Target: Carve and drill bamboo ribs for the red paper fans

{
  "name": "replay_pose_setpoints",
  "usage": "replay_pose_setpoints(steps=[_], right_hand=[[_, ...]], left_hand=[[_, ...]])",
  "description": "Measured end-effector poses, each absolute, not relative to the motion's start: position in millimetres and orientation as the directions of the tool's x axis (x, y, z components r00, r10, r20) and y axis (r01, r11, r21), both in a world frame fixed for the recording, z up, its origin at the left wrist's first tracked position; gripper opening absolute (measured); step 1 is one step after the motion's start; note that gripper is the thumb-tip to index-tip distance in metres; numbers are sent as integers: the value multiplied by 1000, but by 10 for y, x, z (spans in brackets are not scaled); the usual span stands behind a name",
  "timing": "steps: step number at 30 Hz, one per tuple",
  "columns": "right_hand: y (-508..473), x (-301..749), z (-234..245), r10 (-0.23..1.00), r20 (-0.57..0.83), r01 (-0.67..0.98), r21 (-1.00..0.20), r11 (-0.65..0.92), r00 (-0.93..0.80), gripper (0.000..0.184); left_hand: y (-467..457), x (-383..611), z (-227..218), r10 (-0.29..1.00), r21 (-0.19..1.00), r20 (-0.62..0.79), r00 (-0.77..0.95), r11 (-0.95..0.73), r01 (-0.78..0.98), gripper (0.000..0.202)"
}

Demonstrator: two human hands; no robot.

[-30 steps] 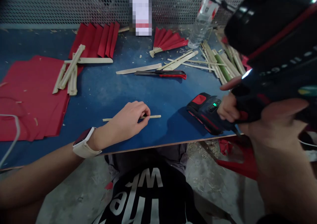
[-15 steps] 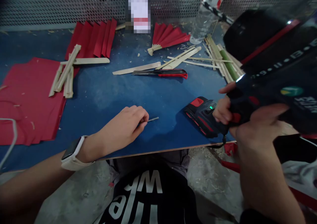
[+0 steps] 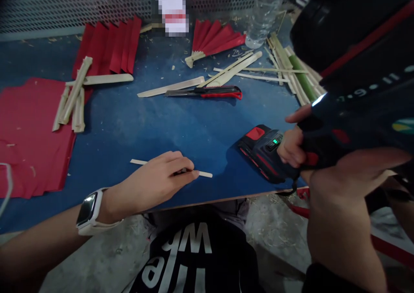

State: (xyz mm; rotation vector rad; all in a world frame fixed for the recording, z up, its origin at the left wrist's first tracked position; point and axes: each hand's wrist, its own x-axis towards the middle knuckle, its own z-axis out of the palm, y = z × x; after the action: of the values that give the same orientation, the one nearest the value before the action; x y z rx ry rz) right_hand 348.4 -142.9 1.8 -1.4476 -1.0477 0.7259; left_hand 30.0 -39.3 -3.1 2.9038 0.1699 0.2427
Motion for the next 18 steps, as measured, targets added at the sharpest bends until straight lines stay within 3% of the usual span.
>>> replay_pose_setpoints(steps=[4, 9, 18], right_hand=[[-1432, 3470, 10, 893, 160, 123, -985, 118, 420, 60], [-1385, 3413, 44, 902, 190, 163, -977, 135, 389, 82], [-1274, 3199, 276, 901, 86, 57, -996, 68, 426, 83]], left_hand=[[-357, 295, -82, 141, 301, 123, 982, -949, 98, 23], [-366, 312, -95, 162, 349, 173, 972, -933, 93, 25], [-377, 330, -156, 256, 384, 182, 949, -908, 171, 20]])
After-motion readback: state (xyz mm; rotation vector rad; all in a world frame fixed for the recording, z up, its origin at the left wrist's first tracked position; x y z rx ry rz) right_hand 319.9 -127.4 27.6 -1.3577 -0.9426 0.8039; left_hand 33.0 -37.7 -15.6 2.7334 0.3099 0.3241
